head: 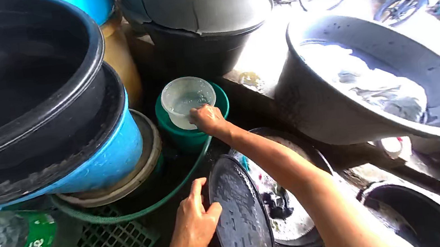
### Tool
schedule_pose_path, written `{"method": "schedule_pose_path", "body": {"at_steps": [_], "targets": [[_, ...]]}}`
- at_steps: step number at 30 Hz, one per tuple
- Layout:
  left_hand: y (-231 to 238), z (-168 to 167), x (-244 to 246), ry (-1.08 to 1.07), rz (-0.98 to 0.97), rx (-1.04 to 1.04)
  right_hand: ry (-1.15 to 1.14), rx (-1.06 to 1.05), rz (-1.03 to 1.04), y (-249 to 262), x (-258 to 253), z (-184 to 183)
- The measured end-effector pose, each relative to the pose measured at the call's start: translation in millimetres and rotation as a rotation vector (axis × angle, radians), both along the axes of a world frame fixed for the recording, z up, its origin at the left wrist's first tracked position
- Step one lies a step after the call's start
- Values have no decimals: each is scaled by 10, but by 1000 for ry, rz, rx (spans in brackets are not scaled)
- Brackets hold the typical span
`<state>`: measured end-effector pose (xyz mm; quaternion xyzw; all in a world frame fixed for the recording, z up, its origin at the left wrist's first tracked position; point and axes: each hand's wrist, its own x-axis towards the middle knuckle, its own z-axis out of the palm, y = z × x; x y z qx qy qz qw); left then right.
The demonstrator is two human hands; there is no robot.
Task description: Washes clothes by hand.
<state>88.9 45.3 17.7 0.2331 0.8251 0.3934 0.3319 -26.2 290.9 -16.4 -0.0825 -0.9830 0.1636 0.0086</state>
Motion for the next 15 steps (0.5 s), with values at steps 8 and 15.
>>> {"method": "schedule_pose_path", "body": {"at_steps": [8,15], "targets": [[-22,21,-27,-20,86,15,166,91,70,-84,984,867],[-31,52,18,-20,156,69,214,125,45,-140,2376,1302]]}}
